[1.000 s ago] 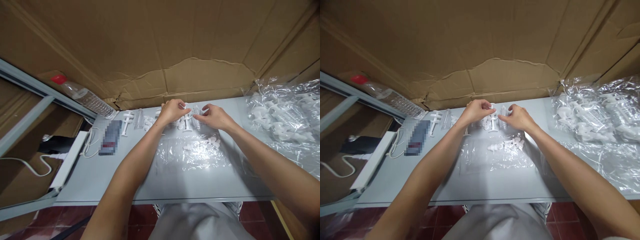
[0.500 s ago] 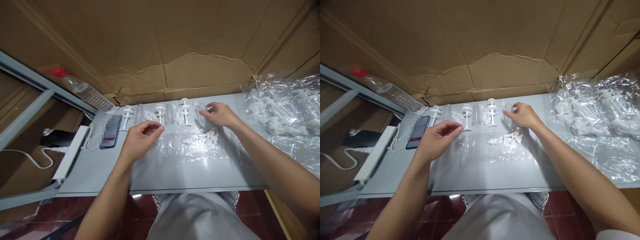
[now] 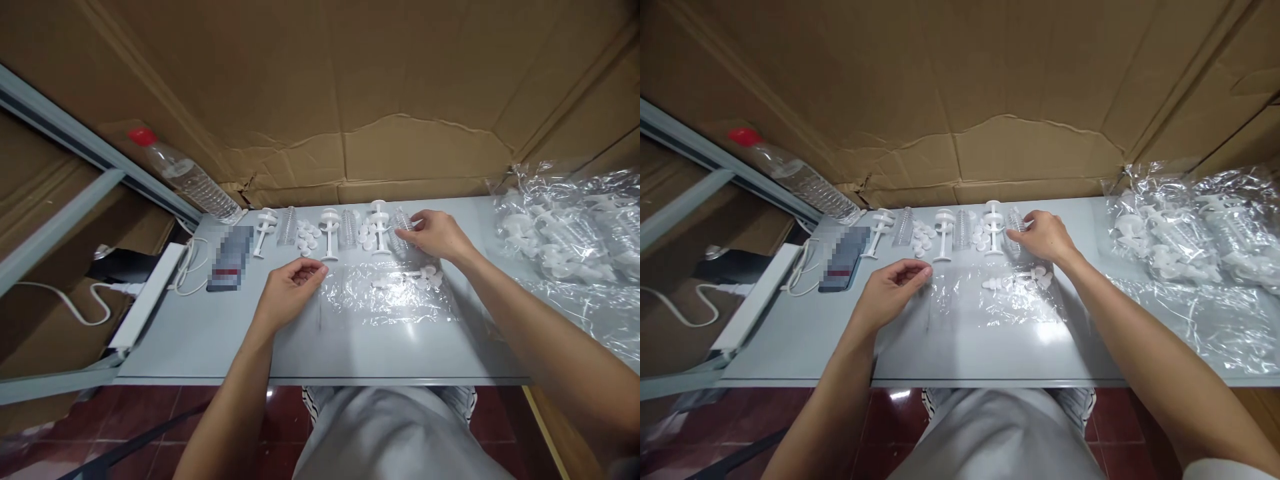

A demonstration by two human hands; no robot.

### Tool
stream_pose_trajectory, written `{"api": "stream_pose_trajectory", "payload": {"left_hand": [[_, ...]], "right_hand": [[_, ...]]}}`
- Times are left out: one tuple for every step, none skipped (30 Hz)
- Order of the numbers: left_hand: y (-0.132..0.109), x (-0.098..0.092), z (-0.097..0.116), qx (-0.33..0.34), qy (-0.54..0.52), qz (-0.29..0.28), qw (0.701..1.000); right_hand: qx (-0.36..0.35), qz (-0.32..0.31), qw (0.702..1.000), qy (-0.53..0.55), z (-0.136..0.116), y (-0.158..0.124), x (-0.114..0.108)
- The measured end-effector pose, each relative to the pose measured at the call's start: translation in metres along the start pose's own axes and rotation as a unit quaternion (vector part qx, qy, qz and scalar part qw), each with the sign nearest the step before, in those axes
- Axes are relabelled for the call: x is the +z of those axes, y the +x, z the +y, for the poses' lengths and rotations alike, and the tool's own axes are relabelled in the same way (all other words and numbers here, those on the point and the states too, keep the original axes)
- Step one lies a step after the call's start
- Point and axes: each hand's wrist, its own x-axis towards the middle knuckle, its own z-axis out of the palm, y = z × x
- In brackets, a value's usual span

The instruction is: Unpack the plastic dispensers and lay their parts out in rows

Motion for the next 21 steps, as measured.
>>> {"api": "stream_pose_trajectory", "payload": {"left_hand": [[0.0, 0.0, 0.0, -0.001, 0.0, -0.002, 1.0], [0.0, 0.0, 0.001, -0.002, 0.0, -0.002, 1.0], [0.0, -0.001, 0.001, -0.001, 0.0, -0.002, 1.0], [0.001, -0.001, 0.002, 0.0, 0.001, -0.002, 1.0], [0.001, -0.001, 0.002, 0.001, 0.001, -0.001, 1.0], [0.001, -0.001, 0.002, 0.003, 0.001, -0.002, 1.0], [0.002, -0.001, 0.001, 0.005, 0.001, -0.002, 1.0], [0.002, 0.0, 0.001, 0.007, 0.001, -0.003, 1.0], [0.003, 0.0, -0.001, 0.009, 0.001, -0.005, 1.0], [0.003, 0.001, -0.002, 0.01, 0.0, -0.007, 1.0], [0.003, 0.001, -0.004, 0.011, -0.002, -0.009, 1.0], [0.003, 0.002, -0.006, 0.012, -0.003, -0.009, 1.0], [0.003, 0.002, -0.008, 0.012, -0.004, -0.009, 1.0], [0.003, 0.002, -0.009, 0.011, -0.006, -0.009, 1.0], [0.003, 0.002, -0.01, 0.01, -0.007, -0.009, 1.0], [0.003, 0.002, -0.011, 0.008, -0.008, -0.009, 1.0], [0.003, 0.002, -0.011, 0.006, -0.008, -0.009, 1.0], [0.003, 0.002, -0.01, 0.004, -0.009, -0.01, 1.0], [0.004, 0.002, -0.009, 0.002, -0.009, -0.011, 1.0], [0.004, 0.002, -0.009, 0.0, -0.01, -0.012, 1.0], [0.004, 0.002, -0.008, -0.002, -0.011, -0.014, 1.0]], "right_hand": [[-0.002, 0.0, 1.0, -0.001, 0.0, 0.0, 0.0], [-0.005, 0.0, 1.0, -0.002, 0.0, -0.001, -0.001], [-0.01, 0.001, 1.0, -0.001, 0.001, -0.001, -0.001], [-0.015, 0.003, 1.0, 0.001, 0.002, -0.001, -0.002], [-0.021, 0.004, 1.0, 0.004, 0.003, -0.001, -0.002], [-0.027, 0.007, 1.0, 0.006, 0.004, 0.0, -0.002], [-0.032, 0.009, 0.999, 0.008, 0.005, 0.001, -0.002], [-0.033, 0.012, 0.999, 0.01, 0.006, 0.002, -0.001], [-0.032, 0.014, 0.999, 0.013, 0.007, 0.004, 0.0], [-0.03, 0.016, 0.999, 0.016, 0.007, 0.006, 0.002], [-0.027, 0.016, 0.999, 0.02, 0.008, 0.008, 0.003], [-0.024, 0.014, 0.999, 0.024, 0.009, 0.011, 0.005], [-0.021, 0.011, 0.999, 0.027, 0.009, 0.013, 0.006], [-0.02, 0.007, 0.999, 0.03, 0.01, 0.014, 0.007], [-0.019, 0.004, 0.999, 0.03, 0.01, 0.016, 0.008], [-0.018, 0.001, 0.999, 0.028, 0.01, 0.017, 0.008], [-0.017, -0.002, 1.0, 0.025, 0.009, 0.017, 0.008], [-0.016, -0.005, 1.0, 0.02, 0.009, 0.018, 0.008], [-0.016, -0.009, 1.0, 0.015, 0.008, 0.018, 0.007], [-0.017, -0.012, 1.0, 0.01, 0.007, 0.018, 0.007], [-0.018, -0.013, 1.0, 0.005, 0.006, 0.018, 0.007]]}}
